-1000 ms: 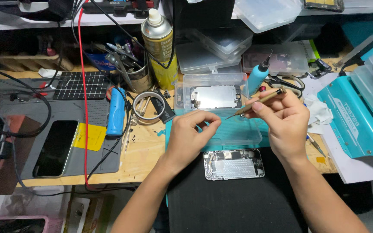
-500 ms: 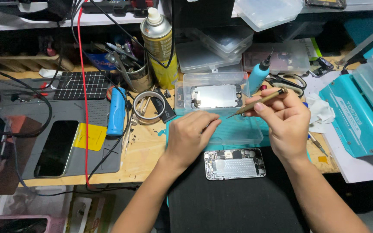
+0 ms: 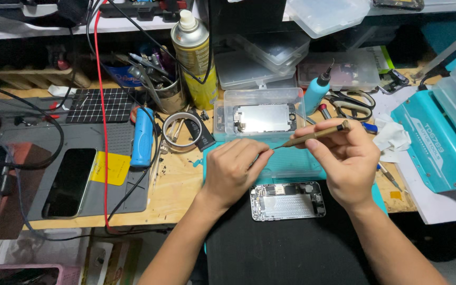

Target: The person disassembles a smartphone at a repair bench, using a screwdriver to remove small screws from the phone's rear housing and handling the exposed internal components. They place removed screws and parts on the work mat and reposition the phone body as they work around it.

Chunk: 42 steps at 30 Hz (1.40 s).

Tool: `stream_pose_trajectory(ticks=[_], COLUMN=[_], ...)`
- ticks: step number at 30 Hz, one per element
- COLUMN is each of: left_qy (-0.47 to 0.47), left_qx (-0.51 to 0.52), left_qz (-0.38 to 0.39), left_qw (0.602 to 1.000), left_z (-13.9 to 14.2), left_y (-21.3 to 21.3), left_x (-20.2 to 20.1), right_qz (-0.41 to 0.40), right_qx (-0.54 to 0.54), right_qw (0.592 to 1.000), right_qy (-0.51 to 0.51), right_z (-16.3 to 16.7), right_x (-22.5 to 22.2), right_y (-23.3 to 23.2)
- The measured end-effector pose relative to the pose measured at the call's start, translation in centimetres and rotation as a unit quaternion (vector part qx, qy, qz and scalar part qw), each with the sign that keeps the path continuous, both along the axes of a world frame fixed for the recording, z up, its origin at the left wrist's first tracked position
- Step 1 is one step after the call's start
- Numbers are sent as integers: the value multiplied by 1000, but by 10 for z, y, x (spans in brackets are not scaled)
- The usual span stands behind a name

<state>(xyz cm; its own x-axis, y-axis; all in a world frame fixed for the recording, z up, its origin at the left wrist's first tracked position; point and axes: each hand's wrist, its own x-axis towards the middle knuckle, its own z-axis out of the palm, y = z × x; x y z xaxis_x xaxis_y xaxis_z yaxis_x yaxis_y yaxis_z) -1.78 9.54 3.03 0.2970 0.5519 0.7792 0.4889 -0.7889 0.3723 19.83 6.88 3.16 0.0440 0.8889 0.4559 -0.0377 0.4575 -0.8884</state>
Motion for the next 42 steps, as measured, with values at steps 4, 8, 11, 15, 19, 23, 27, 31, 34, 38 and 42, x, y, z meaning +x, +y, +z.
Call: stream_pose_trajectory(ticks=[4,8,11,15,19,23,27,31,34,38,42], left_qy=[-6,-14,-21,-20,-21,-21,-20,-19,-21,-25,-35], left_qx=[-7,-15,-23,-26,-25,-26,-25,-27,-31,-38,-46], left_qz=[-5,-11,-17,-19,-20,-19,-20,-18,-18,-19,-23], left_qw=[1000,1000,999,999,999,999,999,999,999,999,998], left_z=[1,2,2,2,2,2,2,2,2,2,2], left_y=[-1,-2,-2,-2,-2,-2,-2,-2,-2,-3,-3], left_x=[1,1,1,1,1,1,2,2,1,1,0], right_qz=[7,8,9,12,12,14,9,9,12,14,9], right_qx=[3,3,0,0,-1,-5,-6,-2,1,5,7], right_qw=[1000,1000,1000,1000,1000,1000,1000,1000,1000,1000,1000], right_qy=[11,13,17,19,16,11,3,5,8,16,12], right_z=[-1,-1,-1,-1,-1,1,1,1,2,2,2], right_x=[-1,-2,-2,-2,-3,-3,-3,-3,-3,-3,-2], right_y=[1,1,1,1,1,1,1,1,0,1,0])
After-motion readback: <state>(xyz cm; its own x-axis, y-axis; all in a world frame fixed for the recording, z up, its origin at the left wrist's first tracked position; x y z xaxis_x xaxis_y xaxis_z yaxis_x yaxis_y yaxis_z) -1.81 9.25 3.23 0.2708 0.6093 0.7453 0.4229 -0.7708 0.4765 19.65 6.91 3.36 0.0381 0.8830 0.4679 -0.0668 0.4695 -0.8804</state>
